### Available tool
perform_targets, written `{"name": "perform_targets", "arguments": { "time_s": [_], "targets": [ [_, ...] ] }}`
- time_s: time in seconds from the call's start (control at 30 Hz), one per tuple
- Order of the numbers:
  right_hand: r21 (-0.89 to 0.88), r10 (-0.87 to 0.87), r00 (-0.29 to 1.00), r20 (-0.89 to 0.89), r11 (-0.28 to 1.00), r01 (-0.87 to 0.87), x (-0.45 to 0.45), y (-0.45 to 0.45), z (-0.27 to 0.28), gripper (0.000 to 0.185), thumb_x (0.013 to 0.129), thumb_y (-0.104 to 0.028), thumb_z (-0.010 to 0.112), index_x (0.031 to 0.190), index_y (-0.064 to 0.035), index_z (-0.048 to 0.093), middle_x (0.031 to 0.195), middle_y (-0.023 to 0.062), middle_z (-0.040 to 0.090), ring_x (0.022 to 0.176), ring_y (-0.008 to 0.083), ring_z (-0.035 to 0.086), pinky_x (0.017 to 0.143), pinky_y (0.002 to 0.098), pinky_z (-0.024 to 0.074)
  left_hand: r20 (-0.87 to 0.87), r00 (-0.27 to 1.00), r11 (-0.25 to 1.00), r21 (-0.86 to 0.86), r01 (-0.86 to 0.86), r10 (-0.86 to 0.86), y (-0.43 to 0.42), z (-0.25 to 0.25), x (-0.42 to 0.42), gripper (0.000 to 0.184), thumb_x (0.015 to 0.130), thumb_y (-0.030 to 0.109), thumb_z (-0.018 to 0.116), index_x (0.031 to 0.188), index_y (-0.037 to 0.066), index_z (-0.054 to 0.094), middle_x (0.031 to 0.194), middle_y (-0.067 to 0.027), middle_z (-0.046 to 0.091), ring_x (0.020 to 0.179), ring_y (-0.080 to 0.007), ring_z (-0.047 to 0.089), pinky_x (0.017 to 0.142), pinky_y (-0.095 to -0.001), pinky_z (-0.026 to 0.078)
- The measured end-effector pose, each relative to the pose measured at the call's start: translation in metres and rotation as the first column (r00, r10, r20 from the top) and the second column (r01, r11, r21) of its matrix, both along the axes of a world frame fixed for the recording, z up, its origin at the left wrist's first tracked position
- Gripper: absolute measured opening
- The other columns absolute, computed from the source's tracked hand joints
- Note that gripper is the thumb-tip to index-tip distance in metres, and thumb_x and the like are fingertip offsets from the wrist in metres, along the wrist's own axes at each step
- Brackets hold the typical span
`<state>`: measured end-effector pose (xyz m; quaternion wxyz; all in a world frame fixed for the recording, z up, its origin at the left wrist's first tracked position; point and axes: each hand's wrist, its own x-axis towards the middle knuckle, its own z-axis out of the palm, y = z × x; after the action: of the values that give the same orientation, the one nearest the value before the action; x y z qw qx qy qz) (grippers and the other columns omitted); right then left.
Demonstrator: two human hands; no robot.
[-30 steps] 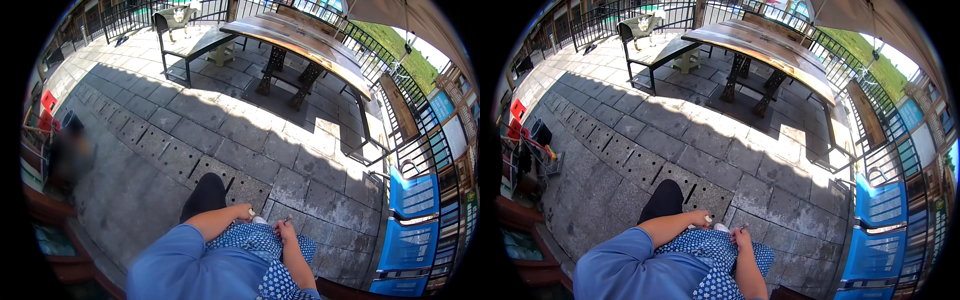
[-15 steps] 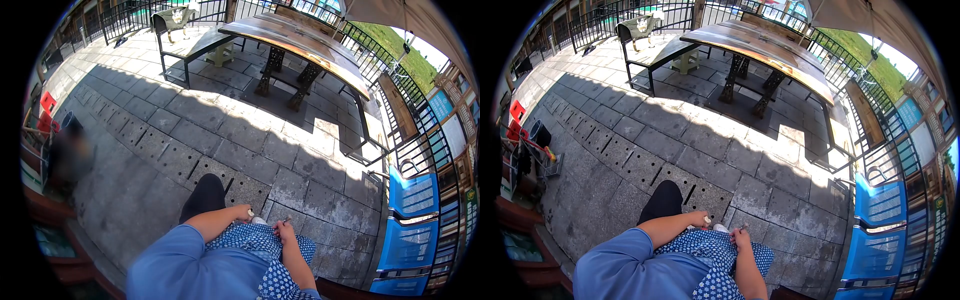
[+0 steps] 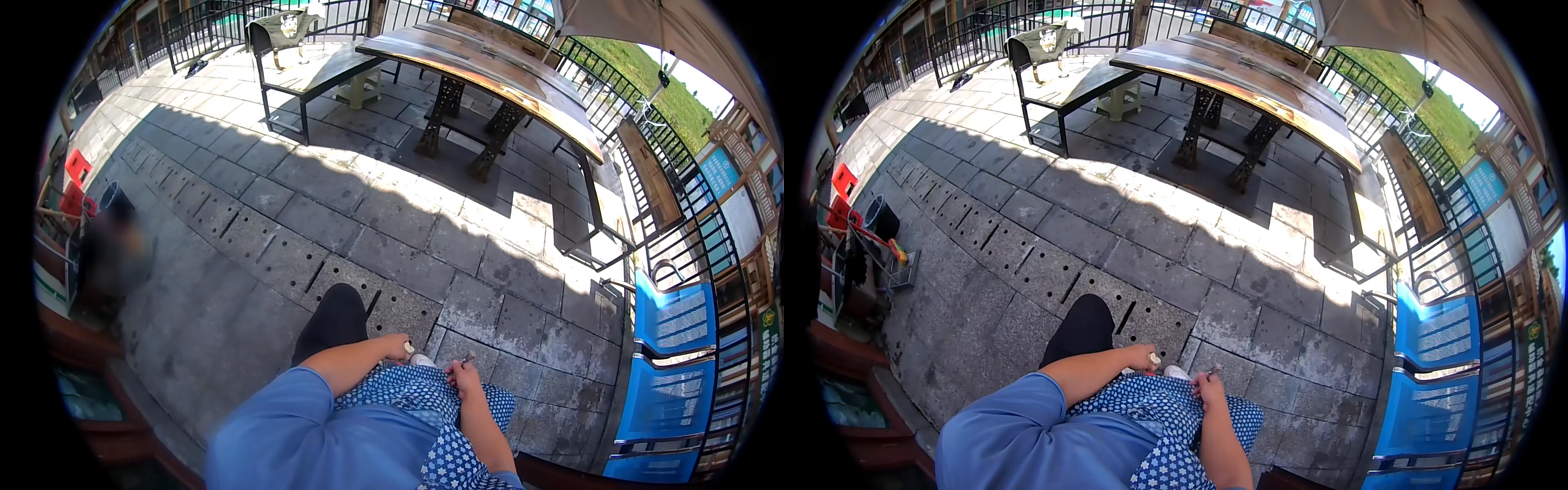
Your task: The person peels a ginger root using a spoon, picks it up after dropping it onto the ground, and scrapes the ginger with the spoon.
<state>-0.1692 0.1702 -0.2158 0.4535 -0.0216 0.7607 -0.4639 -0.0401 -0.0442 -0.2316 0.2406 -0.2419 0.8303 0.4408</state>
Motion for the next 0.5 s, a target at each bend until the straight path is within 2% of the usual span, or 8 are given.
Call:
{"name": "perform_targets", "arguments": {
  "time_s": [0.5],
  "targets": [
    [-0.008, -0.001, 1.000, -0.003, 1.000, 0.001, 0.0005, -0.0007, 0.0025, 0.022, 0.089, -0.023, 0.046, 0.080, -0.0041, 0.052, 0.072, 0.0072, 0.060, 0.048, 0.0116, 0.051, 0.043, 0.0229, 0.0389, -0.004, 1.000, 1.000, 0.010, -0.001, 0.001, -0.0005, 0.0003, 0.0004, 0.052, 0.066, 0.029, 0.071, 0.108, 0.005, 0.052, 0.107, -0.0172, 0.057, 0.100, -0.0320, 0.054, 0.083, -0.0382, 0.043]
  ]
}}
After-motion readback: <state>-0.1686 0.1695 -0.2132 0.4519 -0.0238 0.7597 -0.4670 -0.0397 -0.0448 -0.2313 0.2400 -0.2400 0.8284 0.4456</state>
